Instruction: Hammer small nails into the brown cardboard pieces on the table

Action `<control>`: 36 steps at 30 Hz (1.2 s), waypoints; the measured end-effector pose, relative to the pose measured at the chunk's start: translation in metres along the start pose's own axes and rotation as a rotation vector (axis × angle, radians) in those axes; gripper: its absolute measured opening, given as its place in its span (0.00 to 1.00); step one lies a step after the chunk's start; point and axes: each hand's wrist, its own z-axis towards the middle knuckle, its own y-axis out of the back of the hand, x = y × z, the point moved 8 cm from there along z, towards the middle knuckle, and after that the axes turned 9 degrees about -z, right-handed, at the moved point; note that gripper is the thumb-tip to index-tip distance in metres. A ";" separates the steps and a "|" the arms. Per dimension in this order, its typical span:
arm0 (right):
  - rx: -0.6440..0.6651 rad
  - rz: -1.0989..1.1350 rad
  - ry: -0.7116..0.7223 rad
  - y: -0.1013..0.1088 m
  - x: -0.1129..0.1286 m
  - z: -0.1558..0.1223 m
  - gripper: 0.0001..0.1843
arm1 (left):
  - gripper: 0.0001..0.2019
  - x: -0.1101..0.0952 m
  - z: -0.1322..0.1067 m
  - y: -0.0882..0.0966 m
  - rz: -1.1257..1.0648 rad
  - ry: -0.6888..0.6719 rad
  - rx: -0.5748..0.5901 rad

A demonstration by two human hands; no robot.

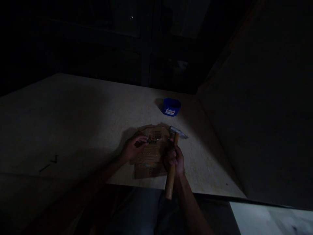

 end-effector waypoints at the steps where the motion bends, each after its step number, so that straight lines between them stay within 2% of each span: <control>1: 0.007 0.007 0.003 0.002 0.001 0.000 0.09 | 0.11 0.000 0.000 0.000 0.008 -0.002 0.000; 6: 0.013 -0.052 0.040 0.007 0.009 -0.002 0.08 | 0.11 -0.008 -0.004 0.002 0.074 -0.085 -0.022; 11: -0.003 -0.005 0.055 0.008 0.009 -0.004 0.08 | 0.11 -0.032 -0.007 0.010 0.224 -0.240 -0.078; 15: 0.080 0.055 0.058 0.006 0.009 -0.002 0.07 | 0.12 -0.049 -0.017 0.027 0.310 -0.300 -0.163; 18: 0.132 0.068 0.047 0.003 0.009 -0.001 0.07 | 0.12 -0.054 -0.032 0.046 0.389 -0.297 -0.184; 21: 0.164 0.083 0.041 0.000 0.009 -0.003 0.08 | 0.11 -0.052 -0.053 0.078 0.520 -0.227 -0.209; 23: 0.175 0.097 0.034 -0.002 0.009 -0.004 0.09 | 0.12 -0.048 -0.071 0.111 0.631 -0.131 -0.244; 26: 0.121 0.064 0.018 0.003 0.009 -0.006 0.11 | 0.15 -0.041 -0.105 0.174 0.812 0.049 -0.329; 29: -0.020 -0.052 0.036 0.017 0.013 -0.007 0.12 | 0.20 -0.041 -0.150 0.243 0.976 0.207 -0.484; 31: -0.055 -0.086 0.030 0.021 0.014 -0.008 0.12 | 0.19 -0.042 -0.176 0.277 1.031 0.270 -0.524; 33: -0.050 -0.086 0.006 0.019 0.013 -0.008 0.12 | 0.17 -0.040 -0.194 0.294 1.051 0.307 -0.483; 36: -0.088 -0.185 0.022 0.019 0.015 -0.009 0.12 | 0.17 -0.035 -0.205 0.300 1.028 0.364 -0.407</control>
